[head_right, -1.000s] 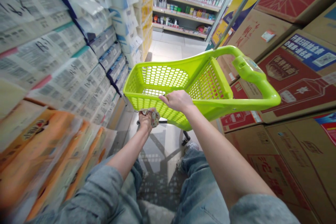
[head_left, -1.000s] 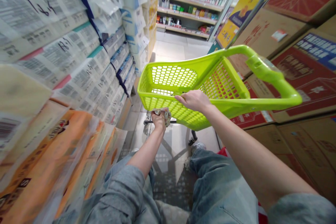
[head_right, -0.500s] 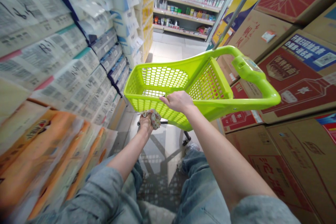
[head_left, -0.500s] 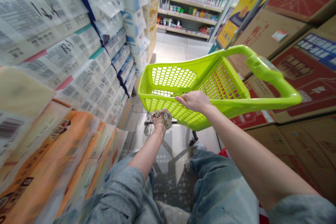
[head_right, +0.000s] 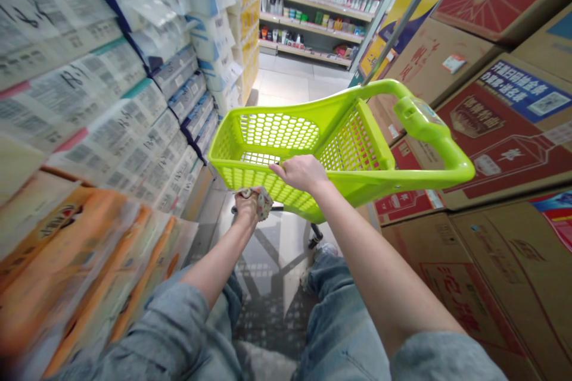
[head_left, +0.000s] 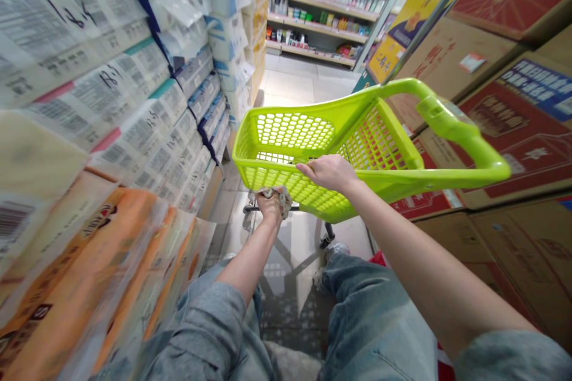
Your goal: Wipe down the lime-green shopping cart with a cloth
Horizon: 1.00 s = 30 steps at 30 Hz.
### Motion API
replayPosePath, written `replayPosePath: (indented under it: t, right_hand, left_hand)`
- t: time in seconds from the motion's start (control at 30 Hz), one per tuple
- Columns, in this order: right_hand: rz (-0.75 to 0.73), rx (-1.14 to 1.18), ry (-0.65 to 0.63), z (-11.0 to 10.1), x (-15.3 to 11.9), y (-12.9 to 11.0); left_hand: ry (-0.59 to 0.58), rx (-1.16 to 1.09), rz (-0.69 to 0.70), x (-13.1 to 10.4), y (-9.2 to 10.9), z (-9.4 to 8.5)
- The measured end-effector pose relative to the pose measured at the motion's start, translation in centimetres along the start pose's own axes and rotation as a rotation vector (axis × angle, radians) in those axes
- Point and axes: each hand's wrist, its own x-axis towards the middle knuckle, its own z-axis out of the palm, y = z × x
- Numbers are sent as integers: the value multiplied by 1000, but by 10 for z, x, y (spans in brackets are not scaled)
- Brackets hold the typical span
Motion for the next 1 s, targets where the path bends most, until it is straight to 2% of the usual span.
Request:
replayPosePath:
  t: [0.17,0.37,0.5,0.77,1.0]
  right_hand:
    - [21,10,-15,-4,1,-4]
    - [10,31,-30,-7,-1,-10]
    - [13,46,-39,-8,-2,-15]
    - [21,40,-71,-9,-2,-18]
    - [6,45,-23,-7,-2,-15]
  left_hand:
    - [-65,6,-80,-19,-2,0]
    - [-4,-33,-39,-26,7,11]
    - [-21,-29,-70,-27,9,15]
    - [-64,-46,18,-18,-1,5]
    - [-62,-100,-56,-18,-3,-1]
